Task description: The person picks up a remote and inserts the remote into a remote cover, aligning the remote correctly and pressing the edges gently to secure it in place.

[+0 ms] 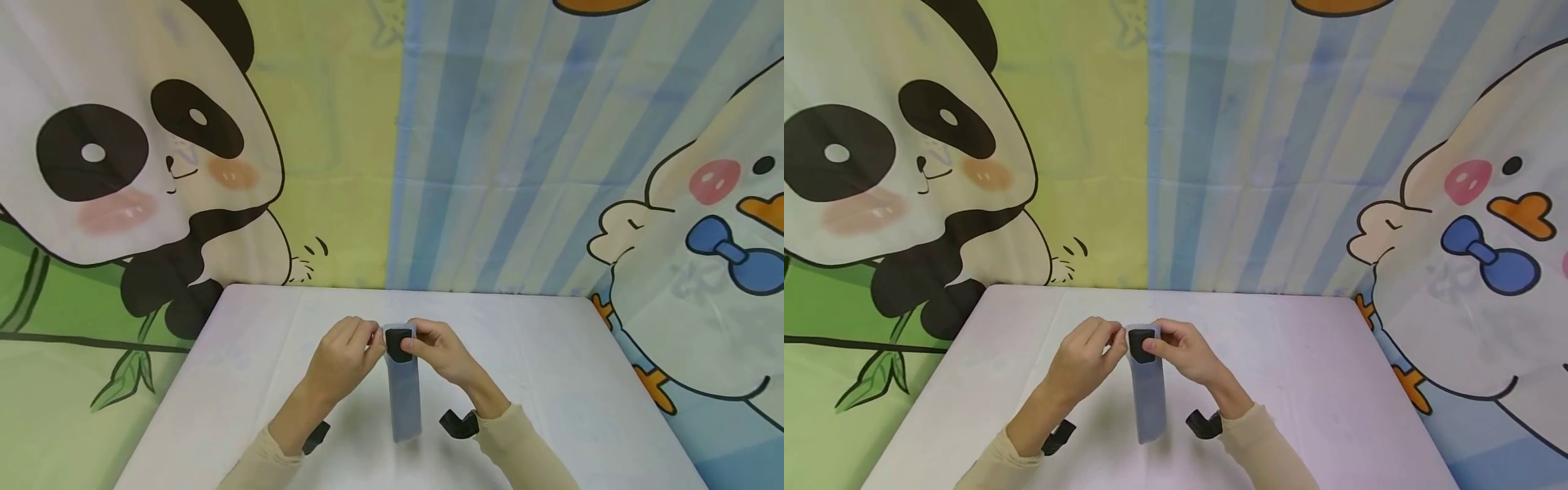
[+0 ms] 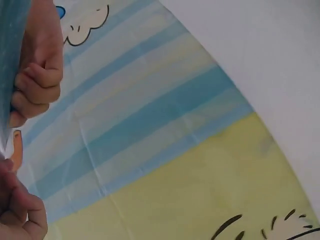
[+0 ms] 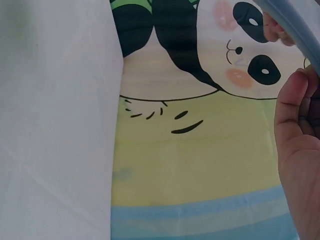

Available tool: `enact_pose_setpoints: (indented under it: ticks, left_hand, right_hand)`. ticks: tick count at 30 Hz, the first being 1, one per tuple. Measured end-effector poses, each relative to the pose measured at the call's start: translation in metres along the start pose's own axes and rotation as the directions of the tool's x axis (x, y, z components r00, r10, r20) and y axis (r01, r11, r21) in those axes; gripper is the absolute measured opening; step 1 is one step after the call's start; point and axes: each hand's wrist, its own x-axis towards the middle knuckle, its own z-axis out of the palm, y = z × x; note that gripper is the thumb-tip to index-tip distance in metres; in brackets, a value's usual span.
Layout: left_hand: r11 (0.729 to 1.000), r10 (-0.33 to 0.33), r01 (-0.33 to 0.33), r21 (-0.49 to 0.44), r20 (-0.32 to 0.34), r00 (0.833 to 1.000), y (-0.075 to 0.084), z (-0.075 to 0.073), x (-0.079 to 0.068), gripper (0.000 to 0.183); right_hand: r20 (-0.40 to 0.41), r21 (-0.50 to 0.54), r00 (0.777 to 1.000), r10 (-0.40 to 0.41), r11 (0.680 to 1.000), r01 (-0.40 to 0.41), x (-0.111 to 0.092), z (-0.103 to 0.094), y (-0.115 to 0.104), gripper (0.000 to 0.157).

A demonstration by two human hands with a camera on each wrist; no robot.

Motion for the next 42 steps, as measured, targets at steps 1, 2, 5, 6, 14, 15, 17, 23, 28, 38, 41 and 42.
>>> enact_pose_setpoints:
  ticks: [1, 2, 5, 6, 14, 15, 17, 23, 28, 38, 41, 42]
  left_hand:
    - [1.000, 0.004, -0.004, 0.010, -0.007, 1.000, 0.002, 0.000, 0.002, 0.023]
    - [1.000, 0.008, -0.008, 0.021, -0.011, 1.000, 0.004, -0.001, 0.003, 0.023]
    - [0.997, 0.055, -0.054, 0.063, -0.020, 0.998, 0.009, -0.002, 0.006, 0.024]
    - [0.994, 0.074, -0.072, 0.078, -0.020, 0.997, 0.010, -0.003, 0.008, 0.024]
    - [0.978, 0.098, -0.101, 0.180, 0.026, 0.995, 0.012, 0.002, 0.010, 0.024]
    - [0.979, 0.077, -0.082, 0.185, 0.036, 0.996, 0.011, 0.003, 0.009, 0.024]
    - [0.987, 0.016, -0.023, 0.158, 0.043, 0.999, 0.008, 0.005, 0.007, 0.026]
    - [0.803, -0.365, 0.498, -0.327, 0.390, 0.845, 0.001, 0.004, -0.015, 0.037]
    - [0.418, -0.410, 0.804, -0.423, 0.701, 0.583, 0.001, 0.008, -0.030, 0.034]
    - [0.483, -0.459, 0.764, -0.428, 0.619, 0.637, 0.003, 0.007, -0.041, 0.029]
    - [0.495, -0.439, 0.764, -0.413, 0.640, 0.630, 0.005, 0.007, -0.042, 0.028]
    - [0.503, -0.429, 0.764, -0.403, 0.651, 0.626, 0.006, 0.007, -0.042, 0.028]
  right_hand:
    - [-0.020, -0.024, 1.000, 0.003, 1.000, -0.004, 0.000, 0.000, 0.000, 0.022]
    - [-0.039, -0.045, 0.999, 0.001, 0.999, -0.003, 0.000, 0.001, -0.001, 0.020]
    - [-0.108, -0.107, 0.994, 0.000, 0.994, -0.011, 0.002, 0.004, -0.001, 0.014]
    - [-0.131, -0.118, 0.991, -0.004, 0.993, -0.011, 0.003, 0.005, -0.001, 0.013]
    - [-0.232, -0.099, 0.973, -0.013, 0.995, -0.010, 0.006, 0.015, 0.003, 0.012]
    - [-0.242, -0.094, 0.970, -0.003, 0.995, -0.020, 0.007, 0.016, 0.004, 0.012]
    - [-0.260, -0.088, 0.965, 0.016, 0.995, -0.040, 0.007, 0.016, 0.004, 0.014]
    - [-0.315, -0.071, 0.946, 0.078, 0.992, -0.105, 0.008, 0.017, 0.005, 0.020]
    - [-0.356, -0.135, 0.930, 0.093, 0.979, -0.150, 0.012, 0.019, 0.002, 0.019]
    - [-0.156, -0.666, 0.977, -0.145, 0.746, 0.004, 0.013, 0.011, 0.000, 0.025]
    - [-0.066, -0.707, 0.987, -0.145, 0.705, 0.057, 0.012, 0.010, 0.000, 0.026]
    - [-0.053, -0.713, 0.987, -0.150, 0.698, 0.068, 0.011, 0.010, 0.001, 0.026]
